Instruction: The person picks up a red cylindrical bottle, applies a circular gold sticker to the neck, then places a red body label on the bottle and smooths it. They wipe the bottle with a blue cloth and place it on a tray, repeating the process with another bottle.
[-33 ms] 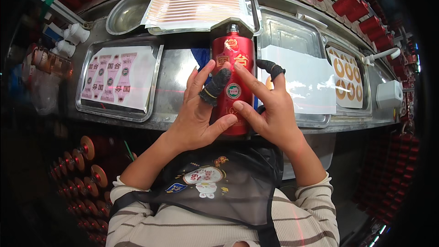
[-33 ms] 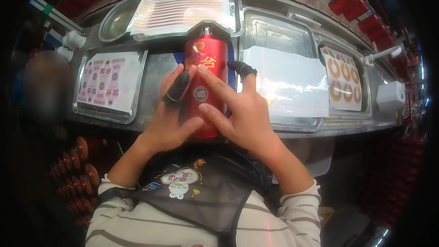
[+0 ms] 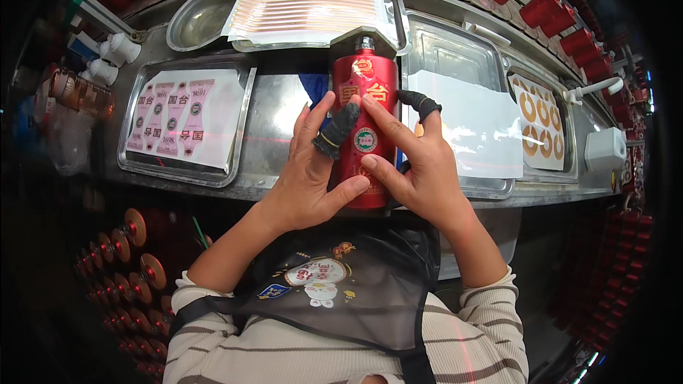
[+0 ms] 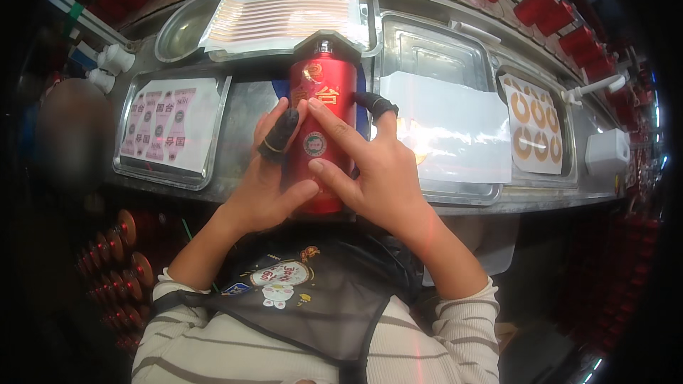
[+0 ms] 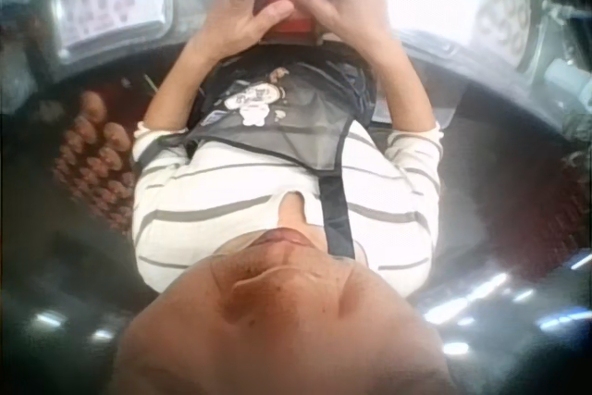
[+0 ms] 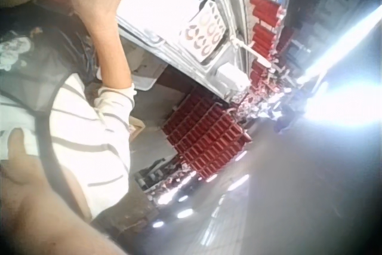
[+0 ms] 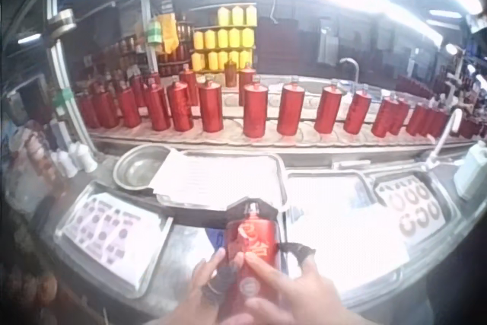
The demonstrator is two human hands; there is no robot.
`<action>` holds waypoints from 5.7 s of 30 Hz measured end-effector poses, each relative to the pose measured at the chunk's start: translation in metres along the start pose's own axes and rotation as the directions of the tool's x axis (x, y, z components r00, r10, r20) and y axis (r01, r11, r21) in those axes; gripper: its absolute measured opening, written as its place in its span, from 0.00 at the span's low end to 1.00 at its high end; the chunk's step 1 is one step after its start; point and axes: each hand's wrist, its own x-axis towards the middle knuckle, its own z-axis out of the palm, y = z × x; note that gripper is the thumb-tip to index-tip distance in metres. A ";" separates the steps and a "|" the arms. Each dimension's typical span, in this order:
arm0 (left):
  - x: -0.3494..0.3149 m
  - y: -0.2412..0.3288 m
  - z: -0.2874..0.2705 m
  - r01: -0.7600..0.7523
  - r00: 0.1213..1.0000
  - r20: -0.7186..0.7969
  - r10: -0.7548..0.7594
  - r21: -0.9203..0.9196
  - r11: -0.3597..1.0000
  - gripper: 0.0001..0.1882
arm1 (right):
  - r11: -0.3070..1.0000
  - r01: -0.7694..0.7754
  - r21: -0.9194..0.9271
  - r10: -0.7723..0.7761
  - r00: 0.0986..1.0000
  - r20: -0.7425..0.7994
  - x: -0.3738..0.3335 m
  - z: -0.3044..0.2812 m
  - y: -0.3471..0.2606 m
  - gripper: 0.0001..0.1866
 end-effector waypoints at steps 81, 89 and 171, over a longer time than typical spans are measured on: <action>0.002 0.012 0.001 0.048 0.996 0.068 -0.053 0.066 0.997 0.44 | 0.991 -0.132 -0.001 0.130 0.972 0.196 0.016 -0.006 -0.002 0.39; 0.002 0.014 0.002 0.039 0.996 0.086 -0.037 -0.022 0.999 0.44 | 0.990 -0.134 0.034 0.127 0.979 0.157 0.015 -0.003 0.001 0.38; -0.009 -0.012 0.007 0.032 0.999 0.041 -0.020 -0.305 0.952 0.45 | 0.987 -0.022 0.162 -0.003 0.989 0.149 -0.014 0.002 0.027 0.40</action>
